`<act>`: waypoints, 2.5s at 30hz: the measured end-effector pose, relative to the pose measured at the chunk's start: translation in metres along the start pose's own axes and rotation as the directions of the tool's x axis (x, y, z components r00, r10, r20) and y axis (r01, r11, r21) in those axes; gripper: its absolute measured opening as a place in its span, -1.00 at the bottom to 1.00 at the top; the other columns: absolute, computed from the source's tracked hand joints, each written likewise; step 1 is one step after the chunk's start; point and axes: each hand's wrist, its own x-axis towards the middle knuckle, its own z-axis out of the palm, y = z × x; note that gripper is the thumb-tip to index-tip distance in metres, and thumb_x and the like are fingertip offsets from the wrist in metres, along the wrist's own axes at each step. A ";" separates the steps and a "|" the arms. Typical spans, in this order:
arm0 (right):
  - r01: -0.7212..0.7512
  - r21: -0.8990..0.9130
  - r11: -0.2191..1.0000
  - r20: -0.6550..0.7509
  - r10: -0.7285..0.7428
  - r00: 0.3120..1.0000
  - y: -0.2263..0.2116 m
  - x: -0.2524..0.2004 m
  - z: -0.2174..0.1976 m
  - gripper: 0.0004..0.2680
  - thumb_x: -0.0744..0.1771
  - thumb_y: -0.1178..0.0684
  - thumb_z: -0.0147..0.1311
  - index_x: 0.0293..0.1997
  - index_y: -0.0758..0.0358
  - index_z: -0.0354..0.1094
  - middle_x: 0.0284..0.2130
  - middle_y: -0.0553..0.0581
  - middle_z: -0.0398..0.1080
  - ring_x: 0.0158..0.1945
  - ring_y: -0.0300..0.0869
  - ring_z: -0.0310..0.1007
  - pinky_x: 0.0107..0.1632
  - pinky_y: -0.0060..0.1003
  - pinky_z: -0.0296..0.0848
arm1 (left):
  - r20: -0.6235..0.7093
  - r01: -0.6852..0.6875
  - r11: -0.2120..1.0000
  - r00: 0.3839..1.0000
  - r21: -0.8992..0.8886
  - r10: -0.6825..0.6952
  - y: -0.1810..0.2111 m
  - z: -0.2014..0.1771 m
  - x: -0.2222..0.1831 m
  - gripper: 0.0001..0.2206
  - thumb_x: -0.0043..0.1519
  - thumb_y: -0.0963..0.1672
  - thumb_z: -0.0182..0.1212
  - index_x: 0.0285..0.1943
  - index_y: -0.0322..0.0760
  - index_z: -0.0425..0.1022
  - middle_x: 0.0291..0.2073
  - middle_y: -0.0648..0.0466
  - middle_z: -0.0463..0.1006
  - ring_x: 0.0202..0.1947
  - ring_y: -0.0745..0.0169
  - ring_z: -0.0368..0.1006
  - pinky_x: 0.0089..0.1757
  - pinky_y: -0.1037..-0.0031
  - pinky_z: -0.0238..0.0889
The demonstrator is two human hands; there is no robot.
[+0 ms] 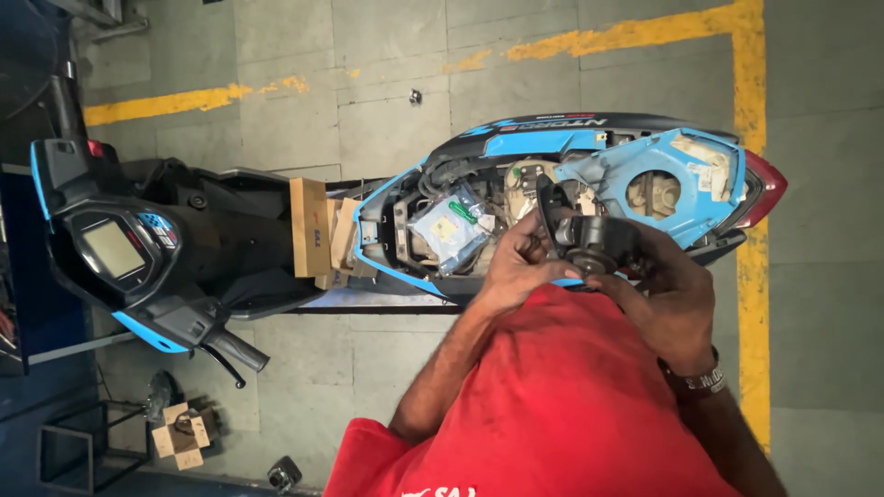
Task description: The person stands at a scooter with its inner panel removed and handles a round black component, turning it over and separating its parts by hand. They use a green-handled screwdriver on the component, then hold and reposition it while a second person lifts the blue body panel nearby.
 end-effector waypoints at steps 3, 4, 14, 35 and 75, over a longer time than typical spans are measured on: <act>0.044 -0.078 0.996 -0.022 -0.046 0.999 -0.002 -0.003 0.000 -0.56 0.24 0.23 0.37 0.24 0.42 0.34 -0.03 0.15 0.53 -0.04 -0.28 0.53 -0.01 -0.37 0.54 | 0.033 -0.088 0.994 0.996 0.063 0.086 -0.005 -0.003 -0.003 -0.40 0.17 -0.31 0.37 0.43 -0.49 0.27 0.17 -0.02 0.49 0.22 0.26 0.44 0.21 0.42 0.36; 0.047 -0.078 0.996 -0.018 -0.048 0.999 -0.007 -0.005 0.002 -0.56 0.24 0.23 0.37 0.24 0.42 0.34 -0.03 0.15 0.53 -0.04 -0.28 0.53 -0.01 -0.37 0.54 | 0.030 -0.092 0.994 0.995 0.063 0.091 -0.005 -0.004 -0.005 -0.40 0.17 -0.31 0.37 0.43 -0.49 0.27 0.17 -0.02 0.49 0.22 0.26 0.44 0.21 0.42 0.36; 0.521 -0.476 0.708 0.021 -0.583 0.812 -0.023 -0.001 -0.015 -0.63 0.17 0.31 0.39 0.03 0.25 0.39 0.01 0.19 0.44 0.11 -0.03 0.47 0.05 -0.20 0.54 | 0.200 -0.069 0.966 0.980 0.249 0.019 0.066 0.026 -0.009 -0.37 0.18 -0.25 0.45 0.46 -0.44 0.31 0.37 -0.10 0.40 0.38 0.14 0.34 0.38 0.30 0.19; 0.377 -0.407 0.832 -0.057 -0.436 0.898 -0.012 -0.001 -0.010 -0.59 0.19 0.28 0.46 0.11 0.32 0.38 0.01 0.20 0.44 0.00 -0.10 0.50 0.02 -0.29 0.52 | 0.073 -0.080 0.952 0.995 0.295 0.061 0.052 0.042 -0.010 -0.28 0.15 -0.26 0.47 0.54 -0.38 0.23 0.34 0.01 0.41 0.36 0.27 0.31 0.36 0.39 0.17; -0.019 -0.293 0.956 -0.187 -0.038 0.982 -0.006 -0.002 -0.015 -0.79 0.42 0.25 0.07 0.19 0.35 0.44 -0.39 0.02 0.39 -0.39 -0.42 0.25 -0.25 -0.48 0.27 | -0.005 -0.252 0.914 0.964 0.317 0.268 0.021 0.046 -0.005 -0.41 0.20 -0.30 0.44 0.38 -0.35 0.23 0.33 -0.10 0.44 0.27 0.31 0.44 0.23 0.40 0.39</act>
